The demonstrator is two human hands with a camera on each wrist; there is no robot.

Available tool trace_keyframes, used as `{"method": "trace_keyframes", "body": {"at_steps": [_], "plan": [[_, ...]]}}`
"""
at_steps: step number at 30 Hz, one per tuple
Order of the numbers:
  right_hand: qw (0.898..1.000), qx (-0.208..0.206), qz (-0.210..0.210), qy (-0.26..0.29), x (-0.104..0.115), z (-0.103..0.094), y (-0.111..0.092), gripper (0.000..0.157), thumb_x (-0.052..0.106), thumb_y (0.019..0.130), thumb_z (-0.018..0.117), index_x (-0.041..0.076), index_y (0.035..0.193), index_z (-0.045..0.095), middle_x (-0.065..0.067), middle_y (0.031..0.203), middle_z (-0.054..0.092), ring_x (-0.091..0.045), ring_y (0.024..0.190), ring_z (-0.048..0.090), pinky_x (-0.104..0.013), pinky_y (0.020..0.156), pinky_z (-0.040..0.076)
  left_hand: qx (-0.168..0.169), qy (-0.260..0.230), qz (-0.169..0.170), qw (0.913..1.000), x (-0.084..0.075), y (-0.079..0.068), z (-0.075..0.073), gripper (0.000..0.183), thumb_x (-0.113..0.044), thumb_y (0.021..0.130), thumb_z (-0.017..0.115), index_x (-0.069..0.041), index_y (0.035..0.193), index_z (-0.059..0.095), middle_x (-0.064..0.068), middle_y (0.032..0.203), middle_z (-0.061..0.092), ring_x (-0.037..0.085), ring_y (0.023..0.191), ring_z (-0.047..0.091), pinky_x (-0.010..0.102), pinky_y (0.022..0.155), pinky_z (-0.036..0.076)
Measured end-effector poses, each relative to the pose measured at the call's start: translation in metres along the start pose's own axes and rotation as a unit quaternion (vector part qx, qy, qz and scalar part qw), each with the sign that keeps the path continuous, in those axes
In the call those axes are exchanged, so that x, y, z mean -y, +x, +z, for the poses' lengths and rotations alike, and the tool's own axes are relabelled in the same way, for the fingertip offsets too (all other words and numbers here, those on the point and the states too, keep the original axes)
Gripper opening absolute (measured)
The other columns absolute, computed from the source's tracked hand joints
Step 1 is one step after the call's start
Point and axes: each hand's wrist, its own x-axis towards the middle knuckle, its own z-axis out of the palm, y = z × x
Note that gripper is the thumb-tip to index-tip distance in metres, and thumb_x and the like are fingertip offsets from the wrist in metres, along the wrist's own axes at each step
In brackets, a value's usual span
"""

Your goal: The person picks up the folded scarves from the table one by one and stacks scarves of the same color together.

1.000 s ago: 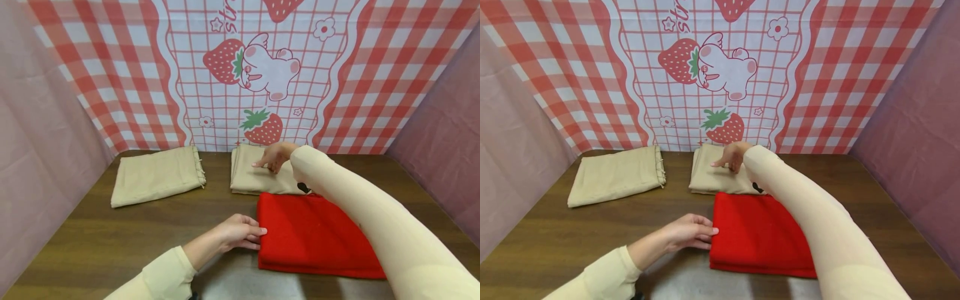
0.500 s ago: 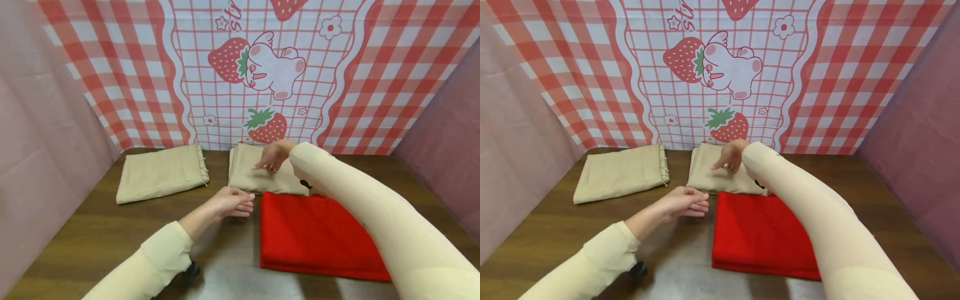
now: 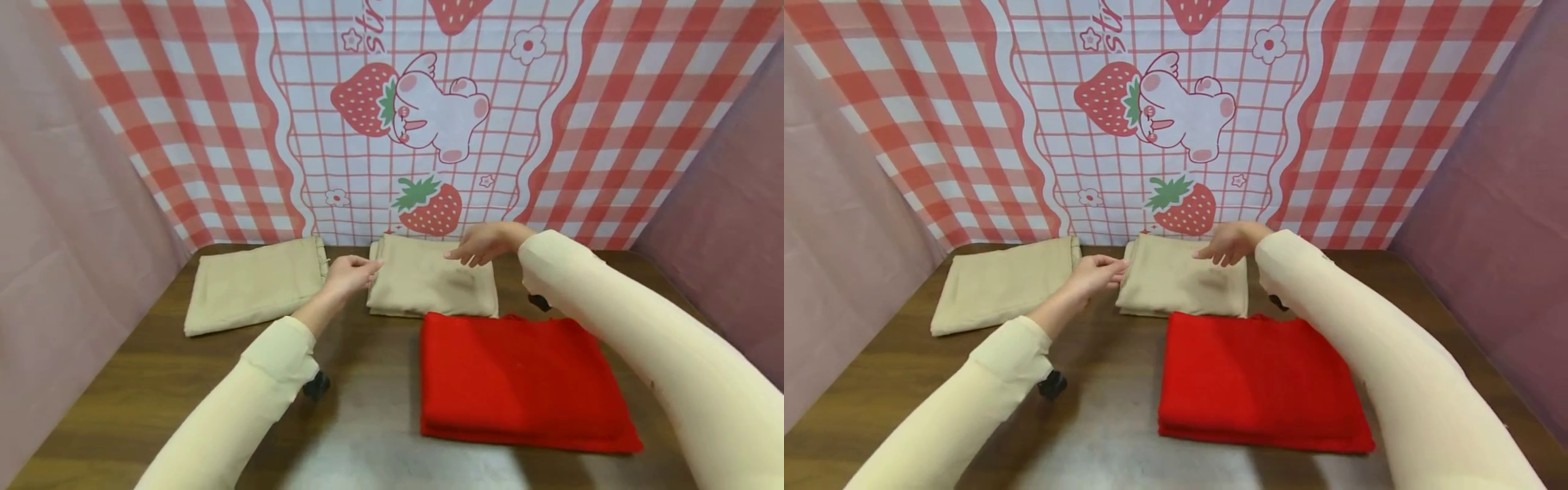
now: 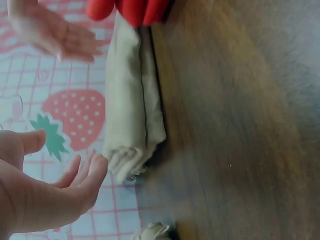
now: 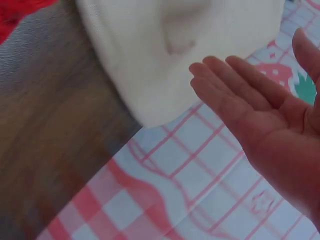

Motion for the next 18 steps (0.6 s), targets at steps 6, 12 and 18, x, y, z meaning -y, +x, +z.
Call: {"method": "trace_keyframes", "body": {"at_steps": [6,12,18], "plan": [[0.995,-0.048,0.008,0.091,-0.024,-0.003,-0.013,0.069,0.039,0.101,0.044,-0.012,0.144,0.028,-0.034,0.150,0.030,-0.040,0.137,0.039,-0.049,0.117,0.030,0.006,-0.032,-0.051,0.9981,0.000,0.016,-0.006,0.057,-0.028,0.096,0.056,0.008,0.138,0.042,0.025,0.138,0.051,0.033,0.129,0.052,0.037,0.108,0.045],[0.983,-0.060,0.004,0.174,-0.043,-0.002,-0.017,0.069,0.039,0.104,0.035,-0.014,0.146,0.019,-0.034,0.152,0.025,-0.037,0.137,0.040,-0.047,0.118,0.030,0.034,-0.066,-0.115,0.9906,0.001,0.025,-0.010,0.064,-0.033,0.097,0.054,0.004,0.145,0.033,0.021,0.147,0.044,0.030,0.136,0.046,0.035,0.111,0.042],[0.949,-0.067,0.013,0.308,-0.058,0.005,-0.019,0.070,0.035,0.104,0.031,-0.013,0.148,0.003,-0.033,0.156,0.009,-0.039,0.148,0.016,-0.046,0.122,0.018,0.057,-0.095,-0.140,0.9841,0.025,0.058,-0.010,0.070,-0.037,0.093,0.061,0.010,0.139,0.039,0.027,0.140,0.047,0.034,0.130,0.051,0.038,0.106,0.047]]}}
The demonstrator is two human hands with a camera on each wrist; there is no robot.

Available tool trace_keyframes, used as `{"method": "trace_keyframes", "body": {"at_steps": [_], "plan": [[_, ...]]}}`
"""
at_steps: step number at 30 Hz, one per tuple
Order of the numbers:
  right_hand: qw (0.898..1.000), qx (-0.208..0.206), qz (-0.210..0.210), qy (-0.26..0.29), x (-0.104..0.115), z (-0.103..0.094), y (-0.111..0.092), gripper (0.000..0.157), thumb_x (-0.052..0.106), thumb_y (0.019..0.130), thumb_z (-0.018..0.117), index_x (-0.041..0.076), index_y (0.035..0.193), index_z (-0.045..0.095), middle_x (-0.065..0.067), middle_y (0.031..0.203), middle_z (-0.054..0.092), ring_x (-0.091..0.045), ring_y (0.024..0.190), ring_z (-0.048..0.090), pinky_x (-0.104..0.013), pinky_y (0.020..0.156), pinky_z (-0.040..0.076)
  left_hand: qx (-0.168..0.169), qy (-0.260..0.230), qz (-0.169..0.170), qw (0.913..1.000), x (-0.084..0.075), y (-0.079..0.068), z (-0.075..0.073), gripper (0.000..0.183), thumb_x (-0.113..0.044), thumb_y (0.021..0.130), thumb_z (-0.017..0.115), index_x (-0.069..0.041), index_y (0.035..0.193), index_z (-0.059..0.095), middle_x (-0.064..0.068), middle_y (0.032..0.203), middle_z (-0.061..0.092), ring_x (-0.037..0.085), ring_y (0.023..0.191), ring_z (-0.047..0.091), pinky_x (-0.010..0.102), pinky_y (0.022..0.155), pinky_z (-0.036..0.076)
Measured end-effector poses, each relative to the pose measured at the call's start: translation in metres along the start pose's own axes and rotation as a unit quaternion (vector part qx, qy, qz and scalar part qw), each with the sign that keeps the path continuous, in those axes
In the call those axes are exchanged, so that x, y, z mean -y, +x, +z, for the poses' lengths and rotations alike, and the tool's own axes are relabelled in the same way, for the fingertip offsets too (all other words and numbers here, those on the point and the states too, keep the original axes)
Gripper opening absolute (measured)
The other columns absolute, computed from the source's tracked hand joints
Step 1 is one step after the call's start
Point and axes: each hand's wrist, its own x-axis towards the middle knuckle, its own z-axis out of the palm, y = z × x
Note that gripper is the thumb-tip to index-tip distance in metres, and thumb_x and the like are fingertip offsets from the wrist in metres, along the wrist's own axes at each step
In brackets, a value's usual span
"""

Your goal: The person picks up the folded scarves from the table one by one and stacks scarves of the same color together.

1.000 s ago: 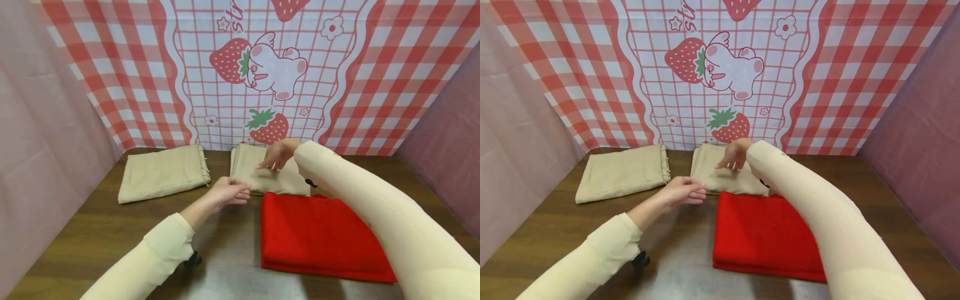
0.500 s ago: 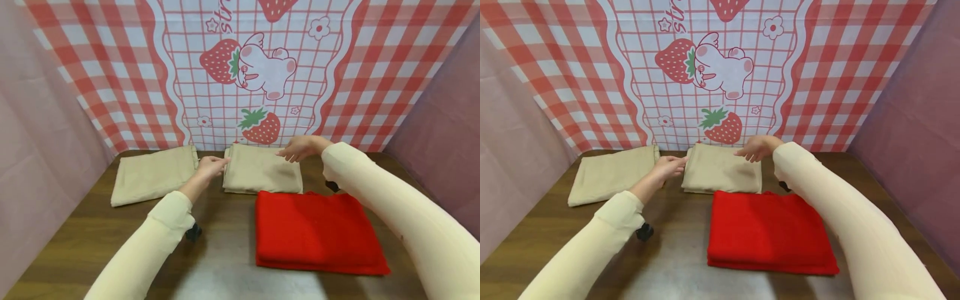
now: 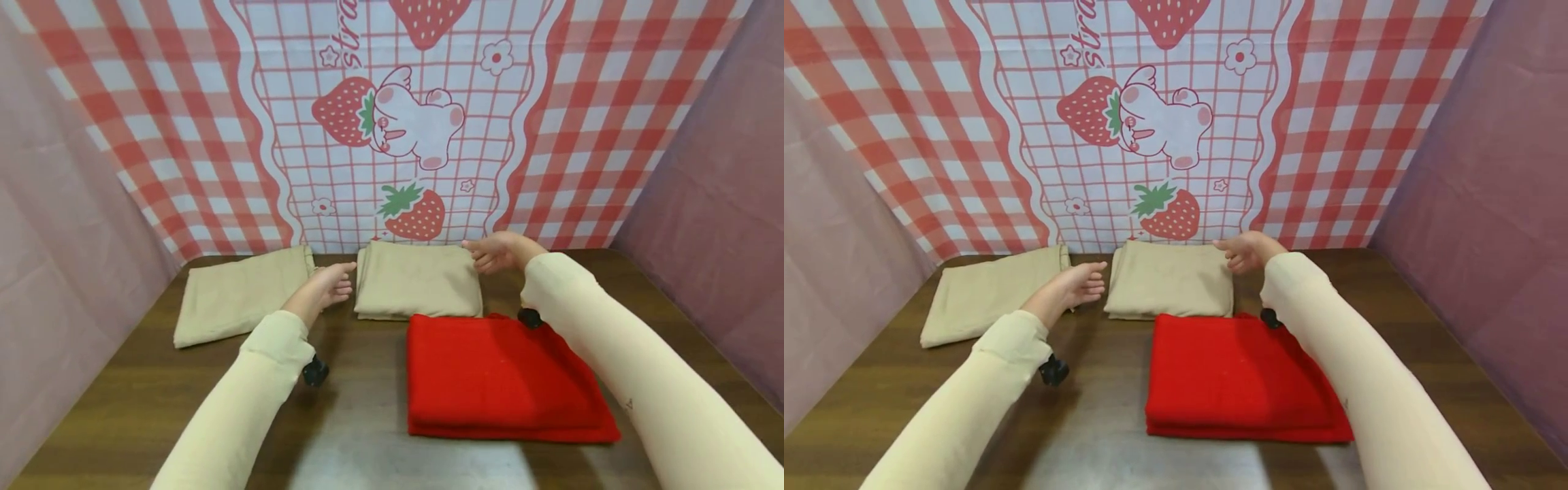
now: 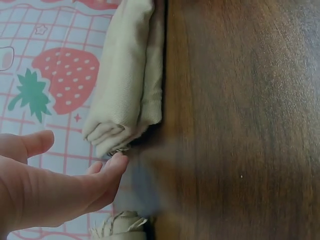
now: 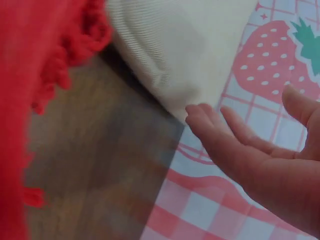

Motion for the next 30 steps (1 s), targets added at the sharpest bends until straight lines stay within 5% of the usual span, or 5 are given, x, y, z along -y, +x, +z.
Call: {"method": "trace_keyframes", "body": {"at_steps": [9,18,23,26,30], "plan": [[0.996,-0.032,0.067,0.047,-0.010,0.009,0.010,0.071,0.033,0.103,0.035,-0.014,0.148,0.006,-0.036,0.154,0.014,-0.044,0.145,0.022,-0.046,0.119,0.026,-0.015,-0.038,-0.027,0.9988,-0.008,-0.029,0.010,0.065,-0.028,0.100,0.047,0.009,0.147,0.022,0.028,0.151,0.033,0.036,0.140,0.038,0.042,0.116,0.036],[0.991,-0.056,0.102,0.061,-0.009,0.017,0.019,0.075,0.030,0.102,0.041,-0.011,0.149,-0.001,-0.032,0.157,0.008,-0.041,0.147,0.018,-0.048,0.117,0.029,0.009,-0.076,-0.055,0.9956,-0.006,-0.018,0.008,0.060,-0.023,0.100,0.046,0.010,0.146,0.025,0.025,0.151,0.034,0.032,0.140,0.039,0.037,0.116,0.036],[0.990,-0.060,0.104,0.073,-0.022,0.000,0.051,0.089,0.031,0.093,0.062,-0.010,0.149,0.007,-0.032,0.156,0.013,-0.042,0.144,0.023,-0.051,0.111,0.039,0.029,-0.052,-0.062,0.9963,-0.004,-0.011,0.013,0.062,-0.024,0.100,0.047,0.010,0.146,0.024,0.024,0.153,0.030,0.030,0.143,0.034,0.036,0.118,0.032],[0.990,-0.059,0.112,0.068,-0.025,-0.004,0.063,0.092,0.031,0.091,0.064,-0.010,0.149,0.007,-0.032,0.156,0.012,-0.042,0.145,0.022,-0.051,0.112,0.038,0.051,-0.039,-0.061,0.9961,0.001,0.011,0.014,0.072,-0.027,0.097,0.054,0.009,0.148,0.019,0.024,0.154,0.029,0.029,0.142,0.037,0.035,0.116,0.035],[0.990,-0.074,0.117,0.016,-0.011,0.015,0.051,0.078,0.028,0.100,0.048,-0.012,0.149,0.002,-0.034,0.156,0.008,-0.043,0.147,0.017,-0.051,0.118,0.028,0.078,-0.056,-0.059,0.9936,0.020,0.076,0.011,0.074,-0.031,0.093,0.061,0.003,0.147,0.025,0.022,0.146,0.041,0.027,0.129,0.051,0.036,0.107,0.046]]}}
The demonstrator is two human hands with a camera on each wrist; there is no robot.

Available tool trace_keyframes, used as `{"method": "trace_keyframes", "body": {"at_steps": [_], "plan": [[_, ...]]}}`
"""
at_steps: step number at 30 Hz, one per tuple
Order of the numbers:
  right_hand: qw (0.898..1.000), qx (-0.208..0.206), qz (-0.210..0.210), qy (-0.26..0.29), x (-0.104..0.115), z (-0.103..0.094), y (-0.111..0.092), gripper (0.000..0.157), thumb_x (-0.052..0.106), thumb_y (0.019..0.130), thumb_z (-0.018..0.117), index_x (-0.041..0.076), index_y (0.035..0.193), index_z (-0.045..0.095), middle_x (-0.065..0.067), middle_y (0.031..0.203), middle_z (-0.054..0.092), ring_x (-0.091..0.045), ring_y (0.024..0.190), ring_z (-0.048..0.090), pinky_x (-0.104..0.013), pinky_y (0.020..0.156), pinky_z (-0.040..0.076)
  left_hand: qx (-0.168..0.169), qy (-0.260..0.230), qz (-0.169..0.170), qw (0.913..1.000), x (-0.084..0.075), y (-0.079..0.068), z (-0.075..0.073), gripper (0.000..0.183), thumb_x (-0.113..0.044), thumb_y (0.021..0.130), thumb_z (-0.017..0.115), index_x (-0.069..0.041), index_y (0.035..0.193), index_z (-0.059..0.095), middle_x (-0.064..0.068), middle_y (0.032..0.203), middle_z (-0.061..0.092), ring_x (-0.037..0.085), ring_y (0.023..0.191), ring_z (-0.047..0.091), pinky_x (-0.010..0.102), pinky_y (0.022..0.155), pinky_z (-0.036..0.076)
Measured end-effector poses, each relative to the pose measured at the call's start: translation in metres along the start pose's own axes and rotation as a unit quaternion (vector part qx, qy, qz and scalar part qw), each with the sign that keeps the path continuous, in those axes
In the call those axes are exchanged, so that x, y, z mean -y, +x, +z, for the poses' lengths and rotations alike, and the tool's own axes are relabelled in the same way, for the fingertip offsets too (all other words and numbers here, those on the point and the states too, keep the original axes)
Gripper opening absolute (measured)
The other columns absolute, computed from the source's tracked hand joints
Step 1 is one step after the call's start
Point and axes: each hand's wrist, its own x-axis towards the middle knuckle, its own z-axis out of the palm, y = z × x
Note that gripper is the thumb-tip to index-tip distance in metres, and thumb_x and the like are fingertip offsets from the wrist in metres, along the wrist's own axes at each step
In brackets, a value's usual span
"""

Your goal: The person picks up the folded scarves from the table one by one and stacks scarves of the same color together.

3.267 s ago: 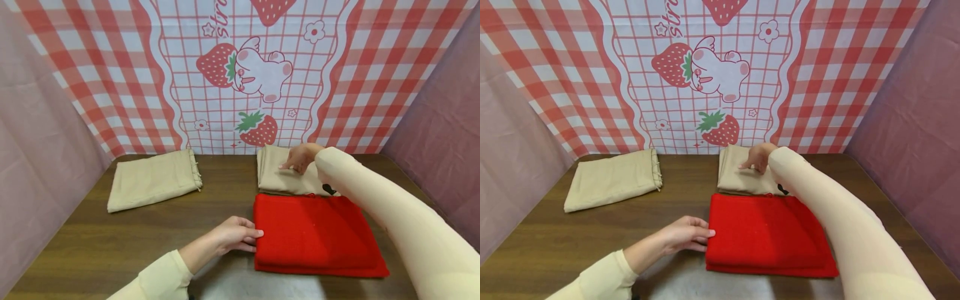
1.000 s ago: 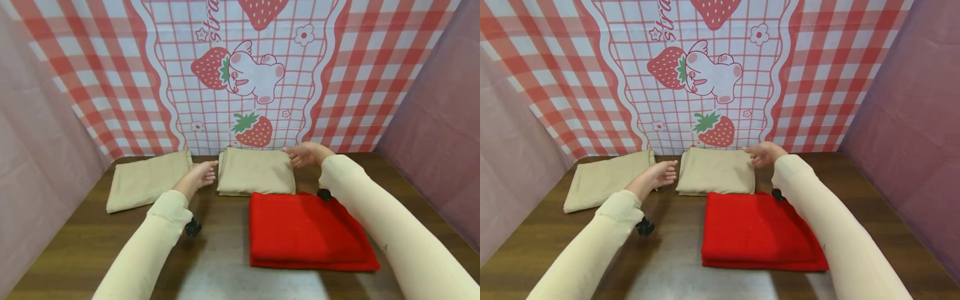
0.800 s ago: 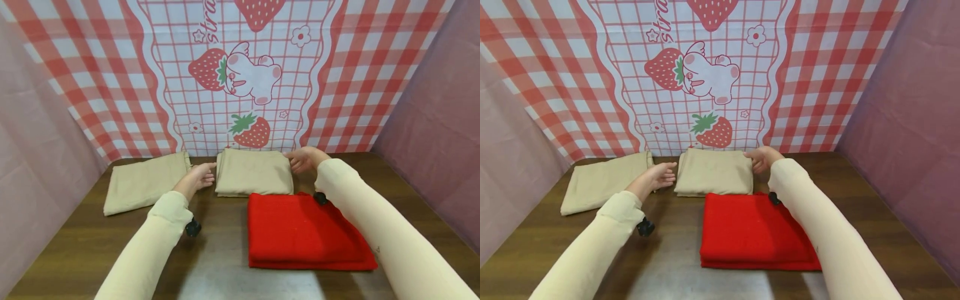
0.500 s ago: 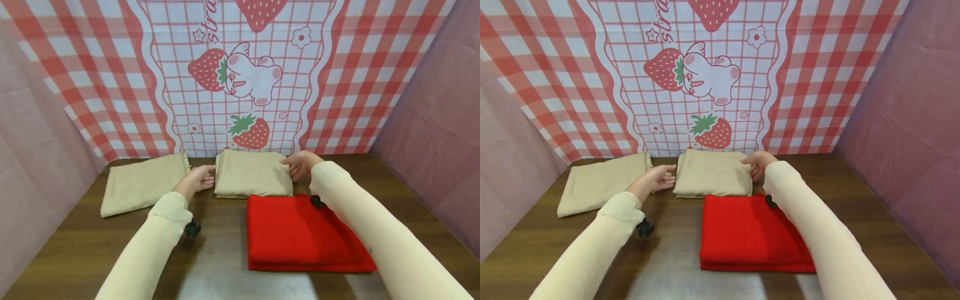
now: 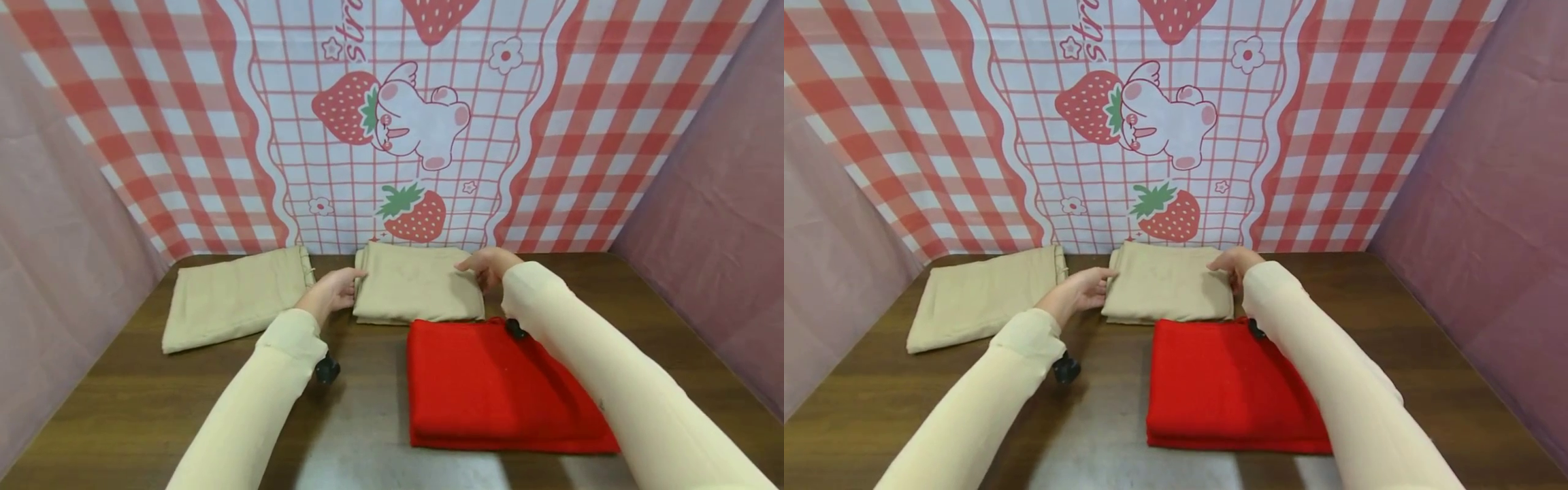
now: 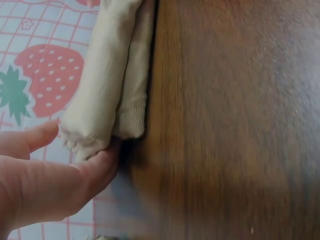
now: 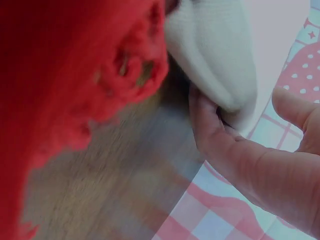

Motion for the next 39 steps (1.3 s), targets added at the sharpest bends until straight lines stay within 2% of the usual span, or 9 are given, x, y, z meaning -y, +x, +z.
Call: {"method": "trace_keyframes", "body": {"at_steps": [4,9,15,17,24,30,33,36,39], "plan": [[1.000,0.009,0.002,-0.022,0.006,0.008,-0.013,0.078,0.029,0.101,0.041,-0.014,0.147,-0.005,-0.035,0.156,-0.002,-0.044,0.148,0.007,-0.049,0.122,0.019,0.033,0.002,0.010,0.9994,0.006,0.033,-0.007,0.060,-0.035,0.096,0.057,-0.003,0.142,0.036,0.016,0.135,0.054,0.024,0.120,0.058,0.038,0.102,0.049],[0.999,0.031,0.018,-0.010,0.009,0.013,-0.014,0.081,0.029,0.100,0.043,-0.011,0.148,-0.007,-0.030,0.158,-0.004,-0.040,0.149,0.010,-0.048,0.122,0.018,0.045,-0.004,0.004,0.9990,0.001,0.035,0.000,0.053,-0.035,0.095,0.057,-0.005,0.135,0.041,0.012,0.130,0.058,0.023,0.117,0.058,0.038,0.102,0.048],[0.999,0.040,0.031,0.015,0.004,0.015,-0.010,0.075,0.030,0.100,0.044,-0.007,0.150,0.001,-0.028,0.158,0.010,-0.037,0.146,0.025,-0.046,0.120,0.027,-0.006,0.017,-0.014,0.9997,-0.013,-0.043,0.034,0.044,-0.029,0.100,0.046,-0.005,0.136,0.040,0.008,0.131,0.054,0.018,0.112,0.056,0.035,0.106,0.044],[0.998,0.047,0.024,0.019,0.001,0.013,-0.009,0.074,0.029,0.101,0.043,-0.008,0.150,0.000,-0.029,0.158,0.009,-0.037,0.146,0.024,-0.046,0.120,0.026,-0.009,0.027,-0.013,0.9995,-0.014,-0.058,0.036,0.047,-0.027,0.100,0.047,-0.003,0.139,0.039,0.011,0.135,0.051,0.020,0.114,0.054,0.036,0.107,0.043],[0.998,0.048,0.012,0.029,0.000,0.008,-0.006,0.073,0.023,0.101,0.041,-0.011,0.149,-0.003,-0.030,0.159,0.002,-0.036,0.149,0.016,-0.045,0.122,0.021,-0.032,0.071,0.000,0.9970,-0.018,-0.069,0.037,0.069,-0.028,0.097,0.051,-0.002,0.151,0.018,0.014,0.162,0.012,0.030,0.150,0.015,0.047,0.124,0.011],[0.998,0.042,0.027,0.043,0.006,0.008,-0.014,0.071,0.021,0.101,0.040,-0.011,0.149,-0.003,-0.028,0.159,0.002,-0.035,0.149,0.015,-0.044,0.122,0.022,-0.060,0.071,0.021,0.9955,-0.019,-0.076,0.039,0.068,-0.023,0.096,0.056,0.001,0.150,0.022,0.015,0.159,0.020,0.030,0.146,0.025,0.045,0.122,0.022],[0.998,0.022,0.020,0.050,0.009,0.008,-0.019,0.072,0.020,0.101,0.043,-0.010,0.149,-0.002,-0.028,0.159,0.004,-0.035,0.149,0.017,-0.044,0.121,0.025,-0.051,0.044,0.038,0.9970,-0.014,-0.053,0.031,0.057,-0.020,0.091,0.063,0.001,0.139,0.040,0.014,0.147,0.042,0.026,0.130,0.049,0.038,0.110,0.042],[0.999,0.002,0.003,0.050,0.011,0.007,-0.023,0.071,0.017,0.100,0.046,-0.009,0.150,0.002,-0.029,0.158,0.007,-0.036,0.148,0.018,-0.046,0.120,0.027,-0.031,0.023,0.047,0.9981,-0.003,-0.003,0.013,0.050,-0.022,0.087,0.070,-0.002,0.129,0.050,0.011,0.132,0.055,0.024,0.113,0.060,0.035,0.097,0.051],[0.999,-0.011,-0.014,0.038,0.012,0.007,-0.024,0.069,0.015,0.099,0.048,-0.009,0.150,0.007,-0.030,0.157,0.012,-0.038,0.147,0.021,-0.047,0.119,0.029,-0.020,0.011,0.042,0.9989,0.012,0.071,-0.013,0.050,-0.026,0.083,0.074,-0.007,0.124,0.053,0.007,0.121,0.060,0.022,0.102,0.064,0.036,0.088,0.055]]}}
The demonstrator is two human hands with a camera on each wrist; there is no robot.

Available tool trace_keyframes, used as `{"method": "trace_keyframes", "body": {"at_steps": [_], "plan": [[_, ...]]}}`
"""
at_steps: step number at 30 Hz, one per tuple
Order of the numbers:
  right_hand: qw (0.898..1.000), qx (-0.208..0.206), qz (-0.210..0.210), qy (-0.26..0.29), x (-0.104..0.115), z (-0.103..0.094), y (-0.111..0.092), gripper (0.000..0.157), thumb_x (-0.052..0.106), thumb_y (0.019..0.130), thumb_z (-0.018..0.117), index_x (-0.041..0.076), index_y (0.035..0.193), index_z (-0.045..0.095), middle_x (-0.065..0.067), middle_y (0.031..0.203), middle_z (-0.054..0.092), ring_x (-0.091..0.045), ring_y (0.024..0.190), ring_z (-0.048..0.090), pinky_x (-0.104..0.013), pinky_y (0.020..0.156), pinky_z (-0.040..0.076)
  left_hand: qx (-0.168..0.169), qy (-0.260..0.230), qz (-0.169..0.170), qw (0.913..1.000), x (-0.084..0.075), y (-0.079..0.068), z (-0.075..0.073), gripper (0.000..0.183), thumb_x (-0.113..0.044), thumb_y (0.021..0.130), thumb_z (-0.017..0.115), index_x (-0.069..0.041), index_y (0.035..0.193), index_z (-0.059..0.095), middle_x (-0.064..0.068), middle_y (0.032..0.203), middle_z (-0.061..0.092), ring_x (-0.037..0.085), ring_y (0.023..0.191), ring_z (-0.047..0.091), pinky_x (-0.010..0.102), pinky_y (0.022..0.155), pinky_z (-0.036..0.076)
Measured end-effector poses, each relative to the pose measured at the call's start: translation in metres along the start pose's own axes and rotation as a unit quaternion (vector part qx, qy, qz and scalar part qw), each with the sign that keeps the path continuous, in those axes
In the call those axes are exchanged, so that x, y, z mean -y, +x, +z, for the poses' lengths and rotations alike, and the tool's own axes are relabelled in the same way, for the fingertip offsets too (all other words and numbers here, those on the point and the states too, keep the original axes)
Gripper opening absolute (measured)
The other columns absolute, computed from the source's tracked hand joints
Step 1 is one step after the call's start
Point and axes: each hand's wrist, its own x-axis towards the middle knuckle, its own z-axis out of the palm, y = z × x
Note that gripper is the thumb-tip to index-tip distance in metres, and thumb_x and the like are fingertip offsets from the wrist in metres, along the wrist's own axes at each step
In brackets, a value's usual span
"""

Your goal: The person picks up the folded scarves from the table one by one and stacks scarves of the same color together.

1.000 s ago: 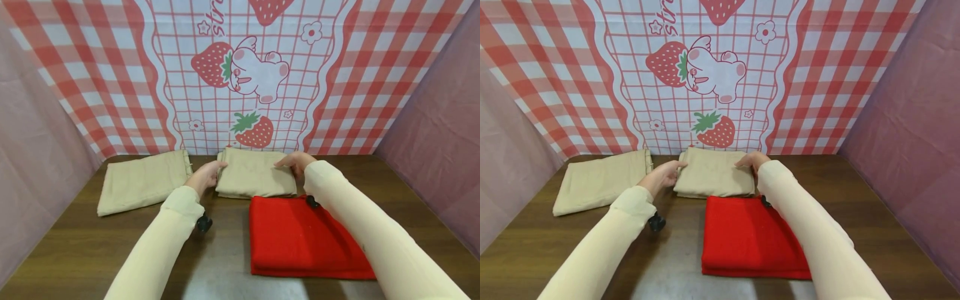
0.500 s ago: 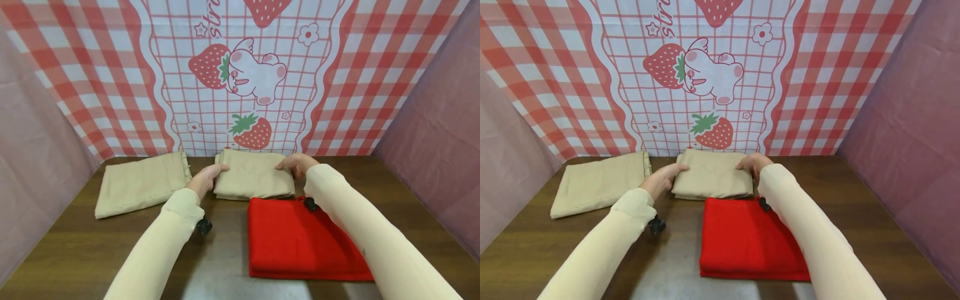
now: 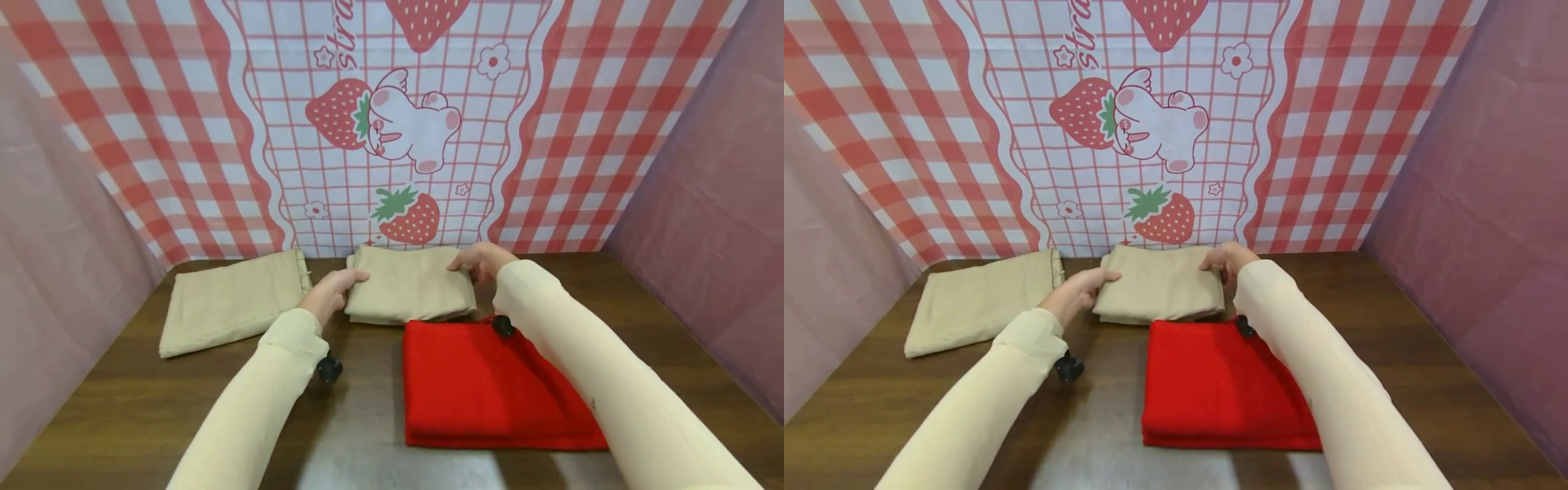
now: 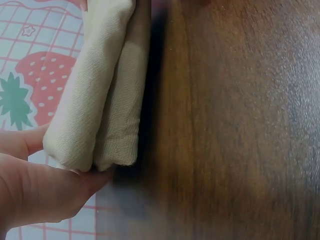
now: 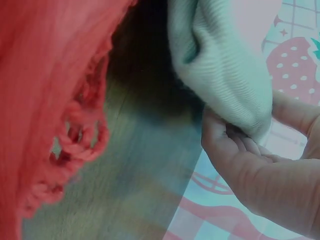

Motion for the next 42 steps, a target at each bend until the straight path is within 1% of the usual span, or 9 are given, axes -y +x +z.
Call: {"method": "trace_keyframes", "body": {"at_steps": [4,7,10,18,25,29,32,39,42], "plan": [[1.000,-0.006,-0.013,-0.020,0.002,0.000,-0.004,0.067,0.016,0.099,0.047,-0.009,0.149,0.011,-0.031,0.156,0.015,-0.039,0.146,0.023,-0.047,0.118,0.029,0.001,-0.028,-0.014,0.9995,0.022,0.088,-0.025,0.061,-0.027,0.071,0.085,-0.010,0.121,0.055,0.004,0.116,0.063,0.021,0.096,0.066,0.040,0.084,0.057],[1.000,-0.014,-0.016,-0.013,0.003,0.000,-0.008,0.066,0.016,0.099,0.048,-0.009,0.149,0.014,-0.029,0.156,0.017,-0.038,0.145,0.026,-0.046,0.118,0.031,0.028,-0.044,-0.012,0.9986,0.027,0.114,-0.037,0.071,-0.030,0.054,0.092,-0.011,0.113,0.059,0.004,0.106,0.066,0.020,0.089,0.068,0.040,0.078,0.058],[1.000,-0.018,-0.016,-0.002,0.005,0.000,-0.013,0.065,0.016,0.099,0.049,-0.008,0.149,0.016,-0.028,0.157,0.018,-0.037,0.145,0.028,-0.045,0.117,0.032,0.031,-0.040,-0.005,0.9987,0.013,0.074,-0.028,0.062,-0.026,0.060,0.090,-0.010,0.111,0.060,0.004,0.103,0.067,0.020,0.088,0.068,0.039,0.077,0.058],[0.998,-0.026,-0.048,-0.009,0.004,0.000,-0.015,0.060,0.019,0.100,0.047,-0.009,0.147,0.021,-0.025,0.154,0.027,-0.034,0.141,0.035,-0.043,0.116,0.035,-0.081,0.000,0.026,0.9964,-0.043,-0.146,0.035,0.051,-0.011,0.092,0.060,0.002,0.137,0.042,0.008,0.125,0.056,0.012,0.085,0.057,0.029,0.088,0.053],[0.997,-0.010,-0.057,0.052,-0.018,-0.063,0.165,0.065,0.030,0.074,0.083,0.005,0.124,0.050,-0.009,0.113,0.059,-0.022,0.097,0.066,-0.041,0.086,0.057,-0.121,0.006,0.046,0.9915,-0.052,-0.181,0.040,0.056,-0.011,0.091,0.061,0.002,0.140,0.039,0.010,0.131,0.050,0.014,0.088,0.054,0.031,0.093,0.051],[0.996,-0.002,-0.056,0.069,-0.027,-0.090,0.256,0.088,0.036,0.062,0.090,0.008,0.132,0.044,-0.009,0.127,0.055,-0.023,0.094,0.068,-0.043,0.083,0.058,-0.120,0.014,0.050,0.9914,-0.053,-0.189,0.035,0.056,-0.013,0.091,0.061,0.001,0.141,0.039,0.011,0.140,0.047,0.014,0.096,0.053,0.030,0.096,0.048],[0.994,-0.007,-0.071,0.083,-0.025,-0.078,0.232,0.085,0.035,0.068,0.087,0.007,0.134,0.041,-0.011,0.136,0.051,-0.025,0.100,0.067,-0.044,0.086,0.057,-0.112,0.014,0.049,0.9924,-0.055,-0.195,0.031,0.054,-0.013,0.093,0.059,0.001,0.141,0.039,0.011,0.139,0.048,0.013,0.094,0.053,0.029,0.095,0.048],[0.989,0.013,-0.116,0.094,-0.005,0.005,-0.011,0.054,0.023,0.092,0.064,-0.001,0.135,0.042,-0.013,0.129,0.055,-0.018,0.099,0.062,-0.033,0.095,0.053,-0.076,0.011,0.044,0.9961,-0.059,-0.216,0.020,0.050,-0.016,0.095,0.055,-0.001,0.141,0.039,-0.001,0.102,0.052,0.006,0.071,0.053,0.019,0.067,0.048],[0.988,0.003,-0.120,0.101,-0.003,0.026,-0.062,0.049,0.021,0.097,0.054,-0.001,0.139,0.039,-0.010,0.119,0.055,-0.012,0.089,0.060,-0.029,0.091,0.053,-0.047,0.011,0.041,0.9980,-0.061,-0.225,0.015,0.052,-0.017,0.098,0.051,-0.001,0.144,0.035,-0.002,0.095,0.052,0.005,0.066,0.054,0.018,0.062,0.048]]}}
